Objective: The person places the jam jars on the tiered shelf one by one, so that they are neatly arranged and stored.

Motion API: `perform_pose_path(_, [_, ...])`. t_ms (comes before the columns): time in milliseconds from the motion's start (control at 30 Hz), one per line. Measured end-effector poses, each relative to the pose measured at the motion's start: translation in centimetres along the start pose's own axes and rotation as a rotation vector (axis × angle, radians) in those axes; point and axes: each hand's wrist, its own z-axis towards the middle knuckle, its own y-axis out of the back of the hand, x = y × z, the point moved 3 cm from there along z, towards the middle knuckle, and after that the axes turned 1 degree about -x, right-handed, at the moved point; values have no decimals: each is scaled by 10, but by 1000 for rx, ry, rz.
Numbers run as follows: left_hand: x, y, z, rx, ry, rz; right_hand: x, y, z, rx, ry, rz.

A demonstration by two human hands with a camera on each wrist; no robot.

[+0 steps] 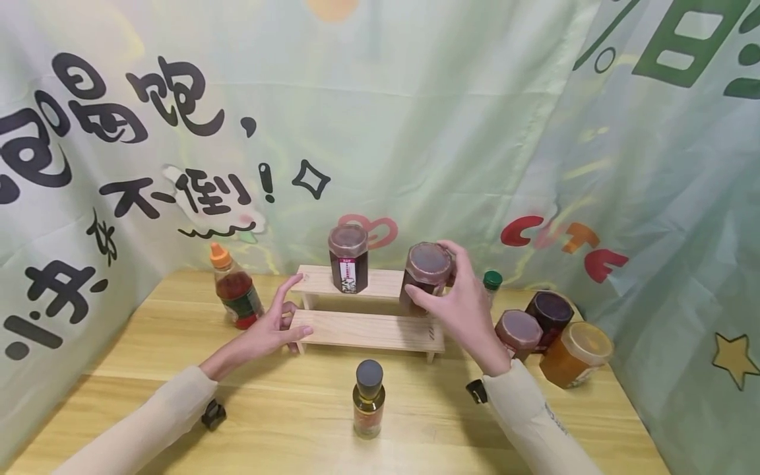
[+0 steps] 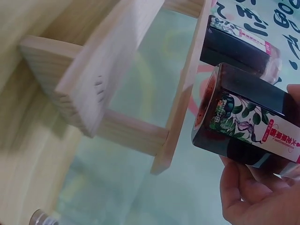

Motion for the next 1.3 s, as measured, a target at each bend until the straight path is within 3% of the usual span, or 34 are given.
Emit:
perform_pose_path(567, [3, -6, -3, 2, 0, -27, -4, -31, 32, 82, -12, 81])
perform_pose_path(900, [1, 0, -2, -8, 17, 0, -1, -32, 46, 157, -18, 73])
perform_pose_path(1300, [0, 0, 1, 3, -9, -28, 3, -31, 49, 198, -40, 86])
